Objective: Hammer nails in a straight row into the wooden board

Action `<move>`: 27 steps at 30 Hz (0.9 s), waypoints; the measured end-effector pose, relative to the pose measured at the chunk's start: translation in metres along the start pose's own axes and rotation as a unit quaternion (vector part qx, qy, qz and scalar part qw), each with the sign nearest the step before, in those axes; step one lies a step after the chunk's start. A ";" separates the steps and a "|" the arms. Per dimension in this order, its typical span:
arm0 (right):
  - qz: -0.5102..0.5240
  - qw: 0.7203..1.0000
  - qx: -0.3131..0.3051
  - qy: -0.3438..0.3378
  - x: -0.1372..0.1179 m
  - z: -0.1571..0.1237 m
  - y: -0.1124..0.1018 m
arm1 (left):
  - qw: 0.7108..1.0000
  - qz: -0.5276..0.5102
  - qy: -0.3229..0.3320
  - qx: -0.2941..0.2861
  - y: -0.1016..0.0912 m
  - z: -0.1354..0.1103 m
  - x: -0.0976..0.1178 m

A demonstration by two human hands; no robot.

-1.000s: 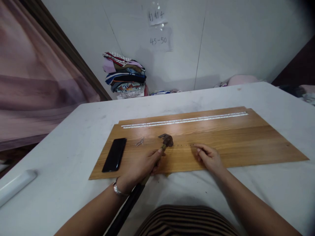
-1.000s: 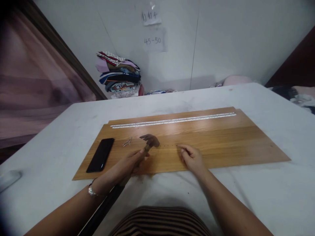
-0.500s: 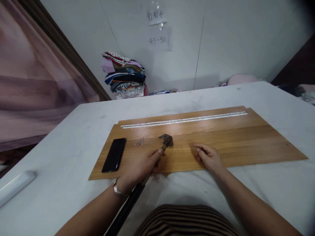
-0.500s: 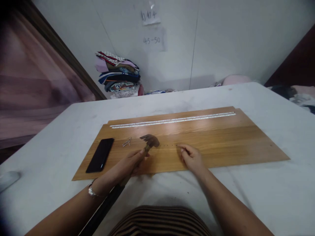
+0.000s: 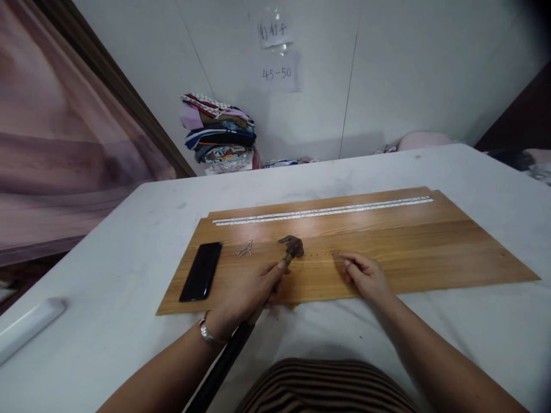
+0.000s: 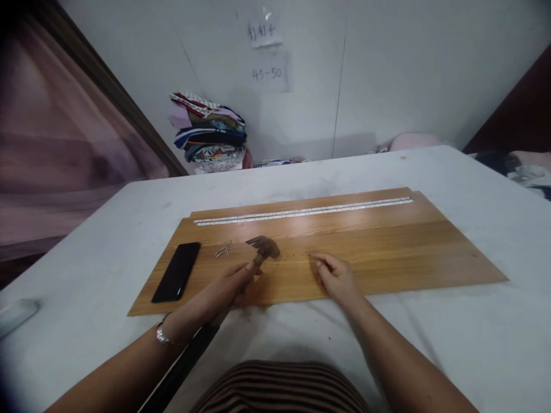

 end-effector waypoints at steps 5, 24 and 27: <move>-0.006 1.000 -0.004 -0.003 -0.001 0.000 0.000 | 1.000 0.008 0.006 -0.001 0.001 -0.004 0.005; -0.020 1.000 -0.001 -0.006 -0.003 0.001 -0.001 | 1.000 -0.015 0.019 -0.009 -0.001 0.000 0.001; -0.014 1.000 0.001 -0.003 -0.002 0.001 0.000 | 1.000 -0.019 0.023 -0.008 -0.001 0.000 0.002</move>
Point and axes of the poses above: each hand's wrist, its own z-axis towards the middle knuckle, its own y-axis out of the palm, x = y × z, the point moved 2 cm from there along z, towards the middle knuckle, and after that the axes turned 7 degrees about -y, right-handed, at the moved point
